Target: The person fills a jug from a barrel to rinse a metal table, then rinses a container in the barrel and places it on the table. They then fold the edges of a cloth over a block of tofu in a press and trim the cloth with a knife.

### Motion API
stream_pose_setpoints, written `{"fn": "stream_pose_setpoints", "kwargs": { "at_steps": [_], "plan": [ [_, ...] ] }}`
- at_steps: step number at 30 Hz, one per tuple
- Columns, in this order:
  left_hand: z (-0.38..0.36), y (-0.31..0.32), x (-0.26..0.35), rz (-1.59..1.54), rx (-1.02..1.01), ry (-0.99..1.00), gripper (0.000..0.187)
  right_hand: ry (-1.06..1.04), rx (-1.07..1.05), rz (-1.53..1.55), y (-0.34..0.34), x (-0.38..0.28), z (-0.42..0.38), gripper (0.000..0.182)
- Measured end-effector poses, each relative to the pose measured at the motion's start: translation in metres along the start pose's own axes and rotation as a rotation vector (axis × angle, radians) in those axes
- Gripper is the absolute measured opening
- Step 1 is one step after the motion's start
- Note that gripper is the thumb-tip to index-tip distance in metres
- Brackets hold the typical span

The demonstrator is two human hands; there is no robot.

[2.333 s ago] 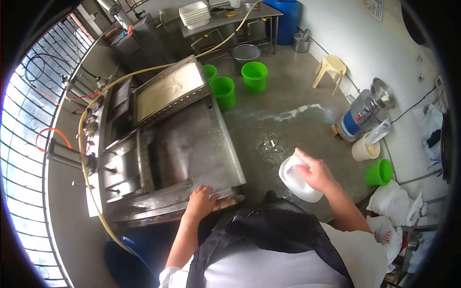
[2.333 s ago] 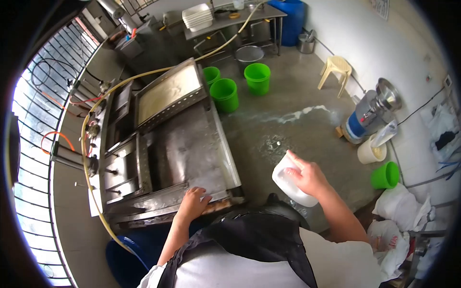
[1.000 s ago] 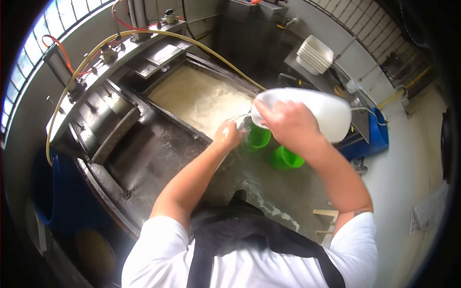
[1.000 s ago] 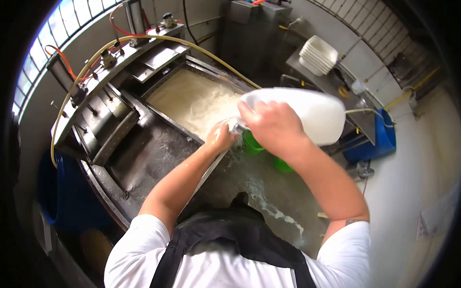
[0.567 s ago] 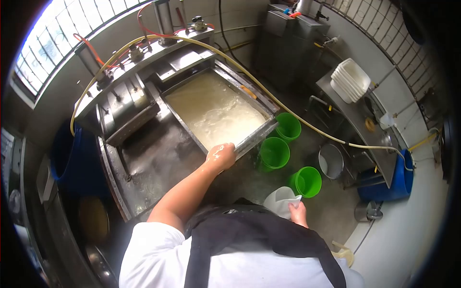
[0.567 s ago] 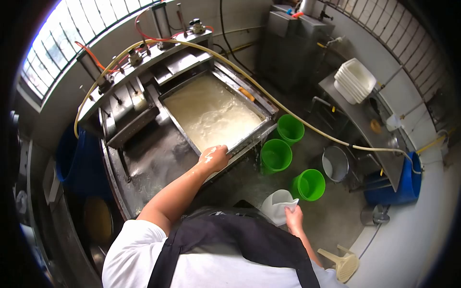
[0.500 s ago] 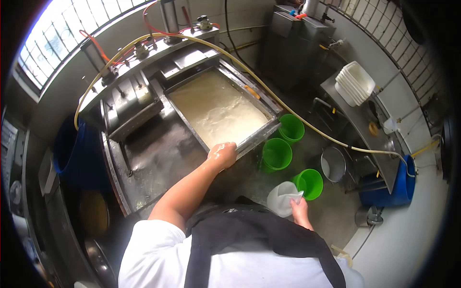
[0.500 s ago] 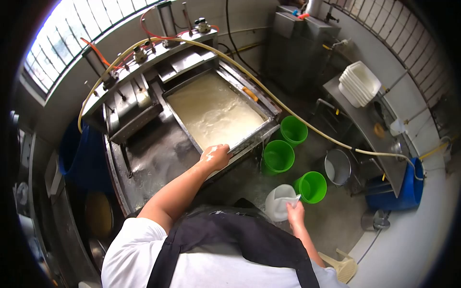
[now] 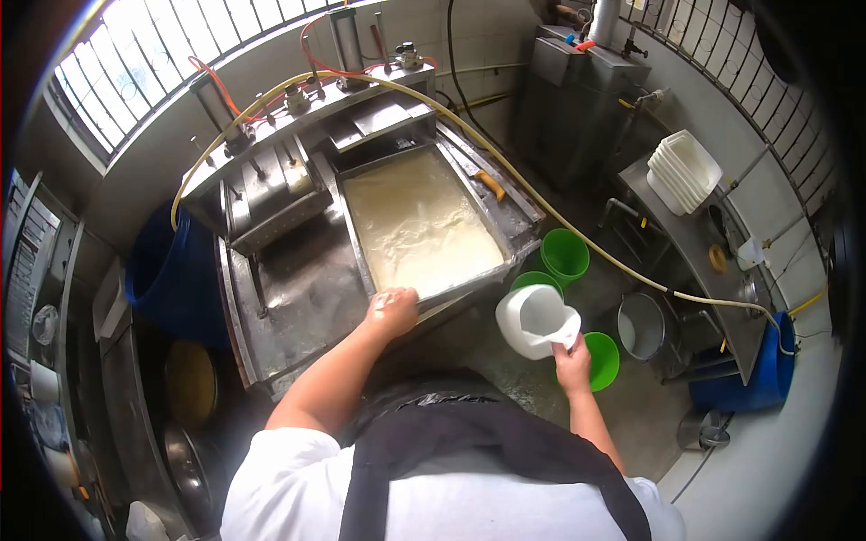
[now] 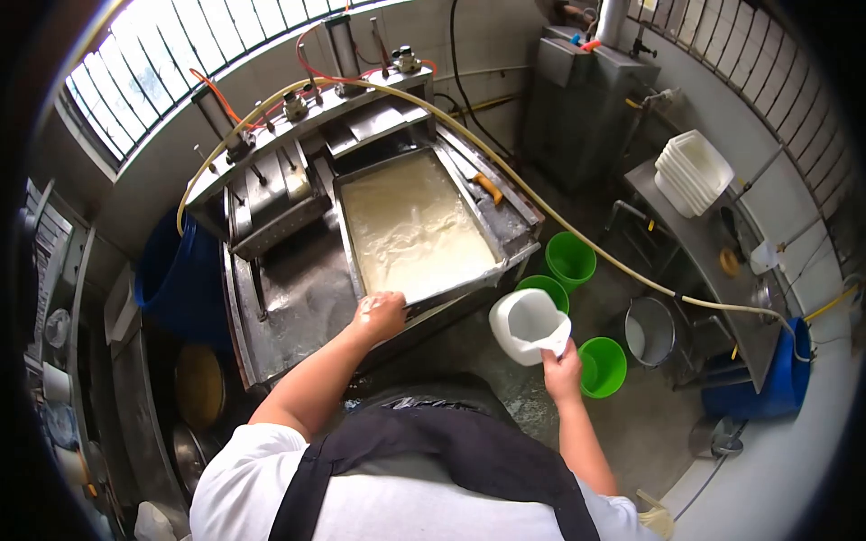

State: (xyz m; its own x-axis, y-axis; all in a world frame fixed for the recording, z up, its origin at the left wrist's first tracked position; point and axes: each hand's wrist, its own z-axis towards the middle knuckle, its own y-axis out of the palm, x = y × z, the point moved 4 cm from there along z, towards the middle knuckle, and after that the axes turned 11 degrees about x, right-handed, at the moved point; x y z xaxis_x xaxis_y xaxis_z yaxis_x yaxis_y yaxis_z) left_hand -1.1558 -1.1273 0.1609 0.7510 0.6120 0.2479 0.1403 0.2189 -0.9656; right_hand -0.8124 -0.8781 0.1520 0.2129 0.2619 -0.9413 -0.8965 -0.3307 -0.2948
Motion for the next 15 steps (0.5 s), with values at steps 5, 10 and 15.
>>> {"fn": "stream_pose_setpoints", "kwargs": {
  "at_steps": [5,10,15],
  "plan": [
    [-0.071,0.0,-0.02,0.068,0.045,0.068,0.019,0.11,-0.033,-0.086,-0.026,0.041,-0.025,0.03],
    [-0.098,0.014,-0.004,0.026,0.003,0.108,0.014,0.112,0.049,-0.103,-0.035,0.068,-0.011,0.03],
    [-0.082,0.02,0.001,-0.012,0.042,0.068,0.016,-0.091,0.279,-0.043,-0.013,0.014,0.049,0.029]
  ]
}}
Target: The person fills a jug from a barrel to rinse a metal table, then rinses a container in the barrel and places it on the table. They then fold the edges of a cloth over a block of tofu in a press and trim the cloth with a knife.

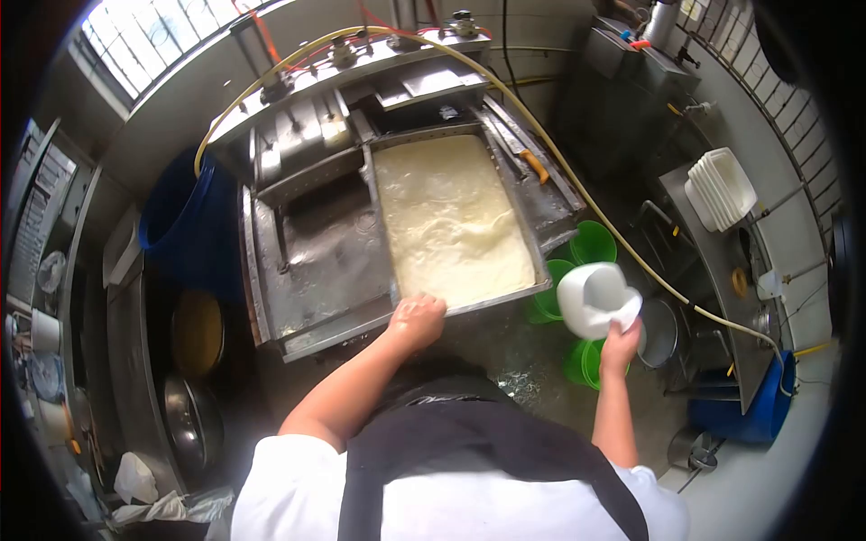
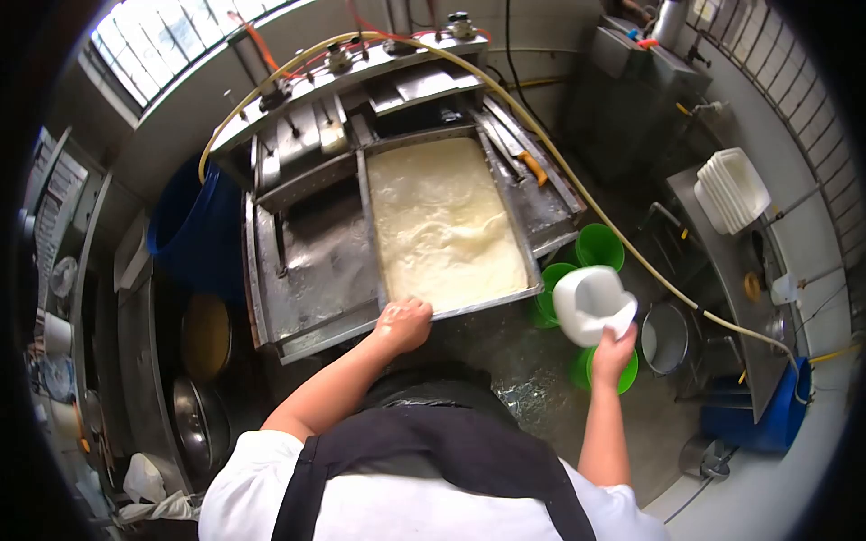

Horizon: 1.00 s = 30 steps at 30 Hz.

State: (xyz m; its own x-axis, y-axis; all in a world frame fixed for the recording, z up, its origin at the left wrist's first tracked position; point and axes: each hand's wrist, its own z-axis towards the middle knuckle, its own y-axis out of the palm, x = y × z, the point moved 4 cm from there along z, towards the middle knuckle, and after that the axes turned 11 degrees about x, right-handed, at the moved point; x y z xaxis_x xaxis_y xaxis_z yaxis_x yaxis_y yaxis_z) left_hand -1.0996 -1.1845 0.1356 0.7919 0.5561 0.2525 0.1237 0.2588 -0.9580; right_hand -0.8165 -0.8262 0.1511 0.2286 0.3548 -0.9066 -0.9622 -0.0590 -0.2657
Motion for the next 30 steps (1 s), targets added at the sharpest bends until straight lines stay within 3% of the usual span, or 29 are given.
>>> {"fn": "stream_pose_setpoints", "kwargs": {
  "at_steps": [4,5,6,7,9,10,11,13,15,17,19,25,30],
  "plan": [
    [0.004,-0.024,0.0,-0.061,0.056,0.035,0.021,-0.236,0.042,0.053,0.034,-0.11,0.007,0.031],
    [-0.003,-0.032,-0.002,-0.102,0.121,0.093,0.025,-0.274,0.043,0.107,0.042,-0.138,-0.001,0.033],
    [-0.011,-0.035,-0.009,-0.15,0.059,0.102,0.039,-0.277,0.024,0.202,0.052,-0.166,-0.015,0.036],
    [-0.028,-0.041,-0.019,-0.155,0.079,0.089,0.039,-0.297,0.011,0.209,0.06,-0.189,-0.034,0.036],
    [-0.083,-0.079,-0.03,-0.087,0.405,0.242,0.051,-0.29,-0.124,0.387,0.083,-0.231,-0.081,0.036],
    [-0.109,-0.081,-0.048,-0.171,0.361,0.195,0.062,-0.227,-0.188,0.454,0.096,-0.251,-0.111,0.032],
    [-0.14,-0.085,-0.07,-0.194,0.399,0.141,0.053,-0.234,-0.209,0.466,0.11,-0.264,-0.141,0.032],
    [-0.207,-0.07,-0.127,-0.331,0.2,-0.168,0.044,-0.035,-0.503,0.614,0.141,-0.28,-0.202,0.027],
    [-0.288,-0.06,-0.179,-0.371,0.223,-0.46,0.037,0.157,-0.752,0.45,0.171,-0.278,-0.254,0.021],
    [-0.373,-0.047,-0.222,-0.303,0.251,-0.675,0.032,0.358,-0.95,0.667,0.2,-0.302,-0.323,0.019],
    [-0.45,-0.052,-0.247,-0.26,0.222,-0.862,0.033,0.42,-1.151,0.586,0.223,-0.311,-0.373,0.024],
    [-0.581,-0.086,-0.26,-0.205,0.327,-1.238,0.031,0.416,-1.514,0.427,0.288,-0.346,-0.49,0.03],
    [-0.603,-0.097,-0.255,-0.212,0.491,-1.275,0.03,0.156,-1.638,0.47,0.364,-0.4,-0.551,0.02]
  ]
}}
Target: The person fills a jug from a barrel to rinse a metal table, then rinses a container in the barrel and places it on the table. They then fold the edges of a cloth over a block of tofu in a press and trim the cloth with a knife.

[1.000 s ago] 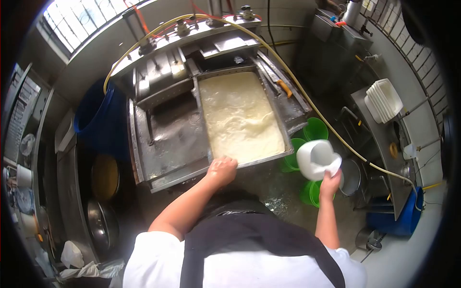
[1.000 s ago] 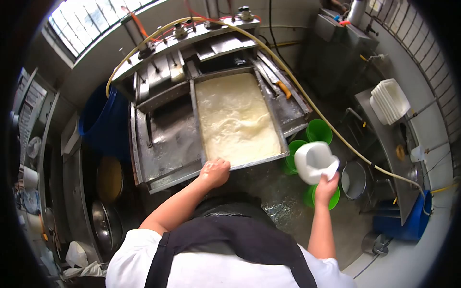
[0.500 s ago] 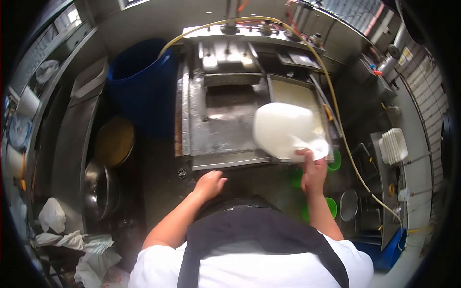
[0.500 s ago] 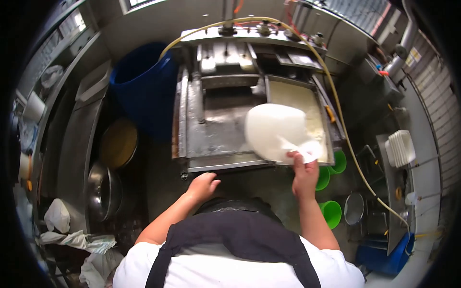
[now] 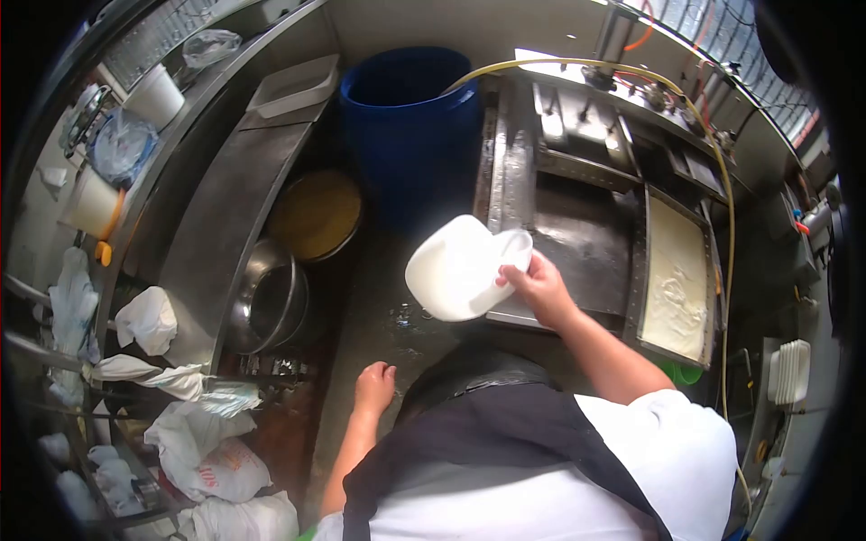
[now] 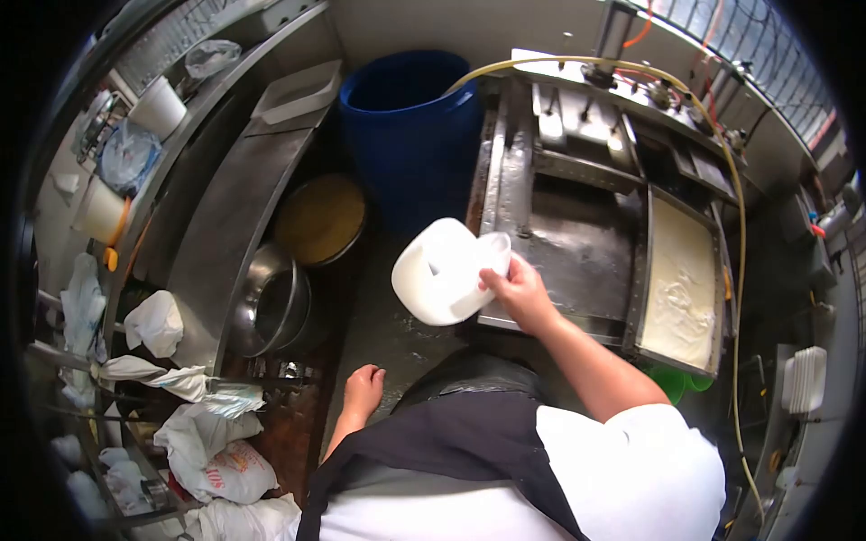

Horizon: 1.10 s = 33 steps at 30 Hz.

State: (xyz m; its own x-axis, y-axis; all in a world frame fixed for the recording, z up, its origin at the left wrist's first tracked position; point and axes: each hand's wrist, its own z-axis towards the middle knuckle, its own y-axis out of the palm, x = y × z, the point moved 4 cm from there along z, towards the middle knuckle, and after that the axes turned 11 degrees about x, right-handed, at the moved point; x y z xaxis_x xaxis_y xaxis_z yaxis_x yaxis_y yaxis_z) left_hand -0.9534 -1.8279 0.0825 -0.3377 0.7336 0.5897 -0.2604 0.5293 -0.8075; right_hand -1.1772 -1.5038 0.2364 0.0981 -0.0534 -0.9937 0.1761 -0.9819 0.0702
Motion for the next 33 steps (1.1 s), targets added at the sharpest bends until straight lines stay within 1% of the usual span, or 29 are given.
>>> {"fn": "stream_pose_setpoints", "kwargs": {
  "at_steps": [1,3,4,5,7,8,9,11,12,13,14,15,16,17,18,19,20,21,23,25,26,27,29,30,31,33],
  "plan": [
    [-0.002,-0.002,-0.006,0.011,0.01,-0.015,0.03,0.018,-0.023,0.072,0.01,-0.005,0.021,0.021],
    [-0.002,-0.012,-0.009,-0.03,0.025,-0.013,0.028,-0.026,0.035,0.078,0.029,-0.025,0.064,0.02],
    [0.004,-0.022,-0.03,-0.008,0.054,-0.031,0.029,-0.181,-0.013,0.196,0.039,-0.037,0.119,0.02],
    [0.01,-0.03,-0.041,0.009,0.063,-0.046,0.029,-0.296,0.008,0.346,0.049,-0.049,0.142,0.02],
    [0.029,-0.052,-0.066,0.073,0.178,-0.155,0.032,-0.448,0.09,0.486,0.067,-0.073,0.189,0.037],
    [0.044,-0.06,-0.084,0.055,0.153,-0.205,0.038,-0.415,0.067,0.459,0.069,-0.077,0.219,0.044],
    [0.064,-0.07,-0.093,0.074,0.157,-0.213,0.038,-0.338,0.073,0.469,0.08,-0.086,0.245,0.045],
    [0.125,-0.094,-0.101,0.108,0.281,-0.198,0.044,-0.268,0.098,0.388,0.099,-0.08,0.311,0.039],
    [0.164,-0.104,-0.105,0.142,0.261,-0.193,0.052,-0.264,0.103,0.411,0.108,-0.076,0.35,0.039],
    [0.207,-0.111,-0.107,0.167,0.26,-0.181,0.052,-0.314,0.109,0.377,0.117,-0.073,0.388,0.038],
    [0.253,-0.12,-0.106,0.202,0.335,-0.083,0.054,-0.36,0.124,0.344,0.124,-0.068,0.421,0.036],
    [0.298,-0.129,-0.109,0.235,0.398,0.025,0.056,-0.351,0.155,0.37,0.131,-0.059,0.448,0.036],
    [0.346,-0.132,-0.118,0.256,0.33,-0.012,0.065,-0.472,0.223,0.186,0.14,-0.055,0.473,0.034],
    [0.394,-0.136,-0.124,0.273,0.303,0.024,0.065,-0.584,0.296,-0.015,0.148,-0.054,0.497,0.032],
    [0.44,-0.135,-0.13,0.342,0.27,-0.001,0.069,-0.591,0.347,-0.087,0.154,-0.048,0.513,0.029],
    [0.483,-0.132,-0.136,0.402,0.239,-0.031,0.074,-0.602,0.349,-0.077,0.16,-0.034,0.538,0.03],
    [0.528,-0.13,-0.143,0.456,0.186,-0.072,0.081,-0.576,0.375,-0.182,0.163,-0.035,0.555,0.03],
    [0.567,-0.131,-0.14,0.505,0.17,-0.067,0.083,-0.549,0.391,-0.287,0.167,-0.035,0.572,0.031],
    [0.639,-0.132,-0.141,0.579,0.143,-0.196,0.091,-0.501,0.382,-0.3,0.177,-0.022,0.625,0.031],
    [0.7,-0.126,-0.164,0.582,0.224,-0.353,0.101,-0.471,0.326,-0.489,0.192,-0.011,0.679,0.03],
    [0.724,-0.121,-0.173,0.477,0.196,-0.447,0.114,-0.427,0.262,-0.642,0.202,-0.008,0.703,0.03],
    [0.739,-0.111,-0.173,0.46,0.18,-0.462,0.114,-0.423,0.249,-0.666,0.21,-0.001,0.728,0.03],
    [0.76,-0.091,-0.17,0.535,0.016,-0.443,0.122,-0.43,0.096,-1.045,0.234,0.025,0.78,0.032],
    [0.759,-0.088,-0.155,0.602,-0.012,-0.482,0.128,-0.375,0.03,-1.202,0.243,0.047,0.807,0.034],
    [0.762,-0.086,-0.16,0.595,-0.026,-0.498,0.128,-0.369,0.011,-1.212,0.251,0.067,0.83,0.034],
    [0.762,-0.085,-0.17,0.602,-0.017,-0.455,0.13,-0.322,-0.109,-1.433,0.264,0.114,0.866,0.03]
  ]
}}
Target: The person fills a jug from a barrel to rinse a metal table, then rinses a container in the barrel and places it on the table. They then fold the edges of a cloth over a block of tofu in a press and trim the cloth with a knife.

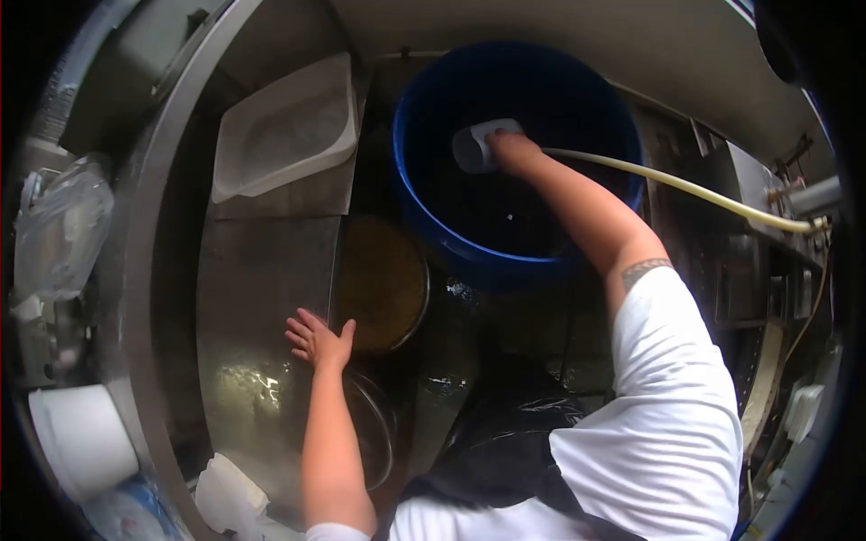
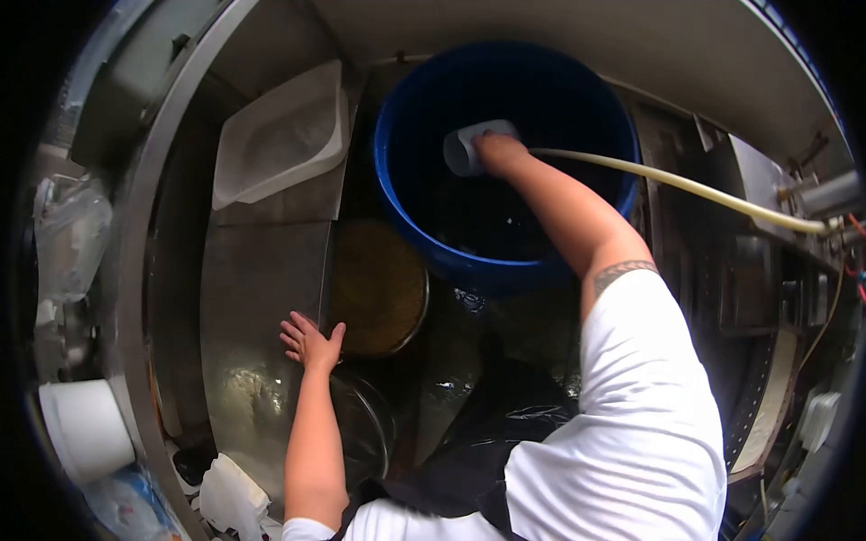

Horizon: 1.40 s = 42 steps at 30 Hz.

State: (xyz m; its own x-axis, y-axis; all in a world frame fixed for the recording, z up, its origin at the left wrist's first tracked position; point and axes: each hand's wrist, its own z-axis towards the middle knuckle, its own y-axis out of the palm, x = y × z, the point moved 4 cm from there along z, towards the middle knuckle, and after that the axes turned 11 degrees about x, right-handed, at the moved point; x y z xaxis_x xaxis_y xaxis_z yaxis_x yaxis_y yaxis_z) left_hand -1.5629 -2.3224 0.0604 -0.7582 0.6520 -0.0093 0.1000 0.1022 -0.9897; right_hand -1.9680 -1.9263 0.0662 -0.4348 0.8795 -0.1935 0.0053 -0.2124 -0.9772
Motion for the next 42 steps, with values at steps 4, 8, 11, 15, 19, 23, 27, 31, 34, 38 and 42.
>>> {"fn": "stream_pose_setpoints", "kwargs": {
  "at_steps": [4,8,11,15,19,23,27,31,34,38,42],
  "plan": [
    [0.006,0.0,-0.003,-0.034,-0.115,0.008,0.134,-0.099,-0.297,-0.238,0.109,0.005,0.037,0.036],
    [0.013,-0.001,-0.009,-0.048,-0.18,0.005,0.134,-0.242,-0.308,-0.45,0.226,0.015,0.031,0.048],
    [0.014,-0.001,-0.007,-0.036,-0.239,0.016,0.131,-0.368,-0.098,-0.62,0.306,0.04,-0.01,0.055],
    [0.015,0.0,-0.009,-0.013,-0.235,0.027,0.131,-0.307,-0.429,-0.346,0.346,0.053,-0.048,0.049],
    [0.017,-0.003,-0.006,-0.005,-0.255,0.035,0.131,-0.12,-0.676,0.051,0.366,0.039,-0.074,0.044],
    [0.017,-0.004,-0.005,-0.003,-0.264,0.039,0.13,-0.03,-0.632,0.337,0.379,0.001,-0.056,0.04],
    [0.014,-0.007,-0.005,-0.002,-0.275,0.074,0.129,-0.017,-0.615,0.327,0.319,-0.038,-0.012,0.041],
    [0.015,0.008,-0.015,0.013,-0.254,0.072,0.122,0.109,-0.443,0.358,0.227,-0.045,0.006,0.047],
    [0.016,-0.006,-0.003,0.013,-0.247,0.081,0.117,0.324,-0.307,0.616,0.087,-0.069,-0.011,0.049],
    [0.012,-0.013,-0.006,-0.004,-0.288,0.082,0.117,0.33,0.042,0.627,-0.079,-0.104,-0.059,0.053],
    [0.002,-0.02,-0.012,0.026,-0.266,0.102,0.117,0.212,0.456,0.627,-0.198,-0.13,-0.137,0.054]
  ]
}}
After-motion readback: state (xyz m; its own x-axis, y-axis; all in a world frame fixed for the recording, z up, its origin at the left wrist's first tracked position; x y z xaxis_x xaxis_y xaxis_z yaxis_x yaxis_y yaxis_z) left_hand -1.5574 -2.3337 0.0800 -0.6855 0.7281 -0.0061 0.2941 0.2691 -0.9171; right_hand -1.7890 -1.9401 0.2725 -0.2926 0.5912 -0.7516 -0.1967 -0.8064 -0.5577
